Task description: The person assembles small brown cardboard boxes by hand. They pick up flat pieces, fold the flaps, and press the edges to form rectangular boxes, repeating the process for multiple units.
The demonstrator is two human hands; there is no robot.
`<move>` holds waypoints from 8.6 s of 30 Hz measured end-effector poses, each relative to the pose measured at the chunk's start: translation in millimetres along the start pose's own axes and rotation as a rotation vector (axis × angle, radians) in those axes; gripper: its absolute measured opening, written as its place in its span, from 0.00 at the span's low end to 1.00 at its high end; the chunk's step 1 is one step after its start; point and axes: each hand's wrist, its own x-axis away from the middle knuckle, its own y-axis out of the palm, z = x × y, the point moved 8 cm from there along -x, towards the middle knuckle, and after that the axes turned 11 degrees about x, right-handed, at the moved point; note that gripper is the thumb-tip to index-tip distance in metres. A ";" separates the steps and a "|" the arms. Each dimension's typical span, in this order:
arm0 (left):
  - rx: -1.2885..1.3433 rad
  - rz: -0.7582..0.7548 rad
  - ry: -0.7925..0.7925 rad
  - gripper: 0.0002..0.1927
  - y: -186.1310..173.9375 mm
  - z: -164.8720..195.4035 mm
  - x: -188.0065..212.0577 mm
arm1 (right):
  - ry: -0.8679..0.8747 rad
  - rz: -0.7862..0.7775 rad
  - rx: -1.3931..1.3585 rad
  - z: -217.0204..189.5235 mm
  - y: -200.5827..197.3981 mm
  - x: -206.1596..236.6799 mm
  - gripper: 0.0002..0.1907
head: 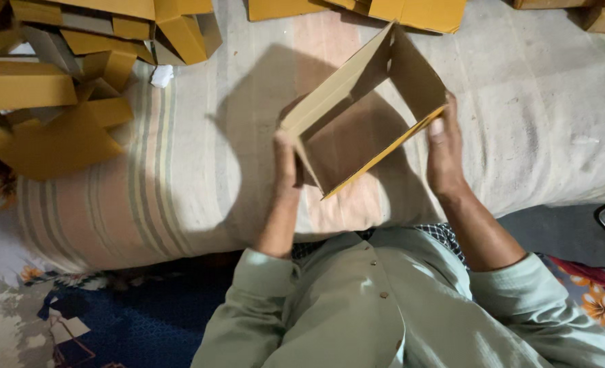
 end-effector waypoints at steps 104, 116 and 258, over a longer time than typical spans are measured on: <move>-1.677 -0.266 -0.467 0.27 45.0 -36.0 -84.3 | -0.080 -0.338 0.988 -5.9 33.3 -59.2 0.43; -1.658 -0.330 0.222 0.26 115.4 -52.5 -99.7 | -0.081 -0.350 0.928 -2.9 30.3 -58.3 0.38; -1.138 -0.250 0.271 0.46 54.0 -12.7 -18.2 | -0.068 -0.019 0.948 23.6 11.8 -4.6 0.47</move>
